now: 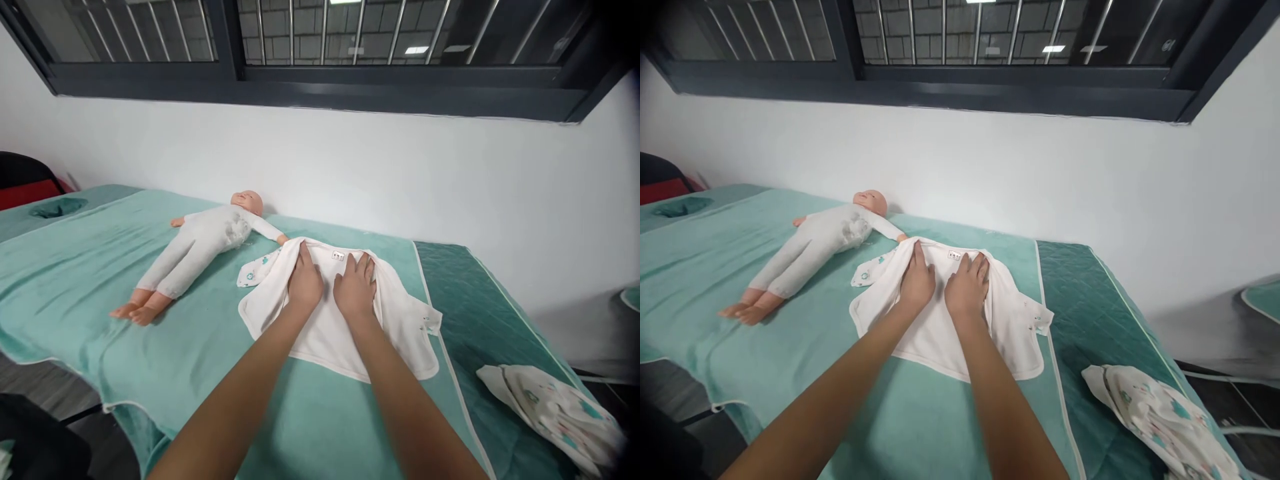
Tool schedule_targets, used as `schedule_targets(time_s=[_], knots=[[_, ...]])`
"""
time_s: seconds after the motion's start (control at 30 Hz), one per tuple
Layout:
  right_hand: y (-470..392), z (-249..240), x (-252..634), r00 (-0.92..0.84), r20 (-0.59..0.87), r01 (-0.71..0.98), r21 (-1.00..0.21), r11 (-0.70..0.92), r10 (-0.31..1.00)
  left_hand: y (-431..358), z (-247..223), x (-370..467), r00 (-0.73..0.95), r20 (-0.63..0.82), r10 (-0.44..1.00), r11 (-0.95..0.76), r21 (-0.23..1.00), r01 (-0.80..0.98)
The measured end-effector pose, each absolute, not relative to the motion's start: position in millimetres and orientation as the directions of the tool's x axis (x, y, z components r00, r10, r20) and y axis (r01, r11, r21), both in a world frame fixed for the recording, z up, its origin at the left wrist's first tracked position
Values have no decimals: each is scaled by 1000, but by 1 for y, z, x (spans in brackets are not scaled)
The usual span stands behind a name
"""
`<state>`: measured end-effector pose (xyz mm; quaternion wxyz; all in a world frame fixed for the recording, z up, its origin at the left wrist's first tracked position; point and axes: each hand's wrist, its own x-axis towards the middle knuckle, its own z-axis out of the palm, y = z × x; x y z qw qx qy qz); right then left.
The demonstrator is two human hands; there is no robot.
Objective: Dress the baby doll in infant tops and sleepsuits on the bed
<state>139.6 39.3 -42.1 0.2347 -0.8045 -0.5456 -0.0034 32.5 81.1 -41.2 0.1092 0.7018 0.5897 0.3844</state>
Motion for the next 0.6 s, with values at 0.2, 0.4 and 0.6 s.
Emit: schedule_targets(time_s=[0.2, 0.4, 0.6], knots=[[49, -41, 159, 327, 266, 933, -244, -264, 907, 106, -36, 43, 19, 355, 935, -235, 578, 781], [68, -56, 184, 196, 371, 968, -219, -120, 908, 124, -43, 50, 35, 320, 947, -218, 554, 803], [73, -63, 190, 230, 448, 949, -299, -97, 864, 115, -45, 49, 80, 502, 861, -353, 478, 804]])
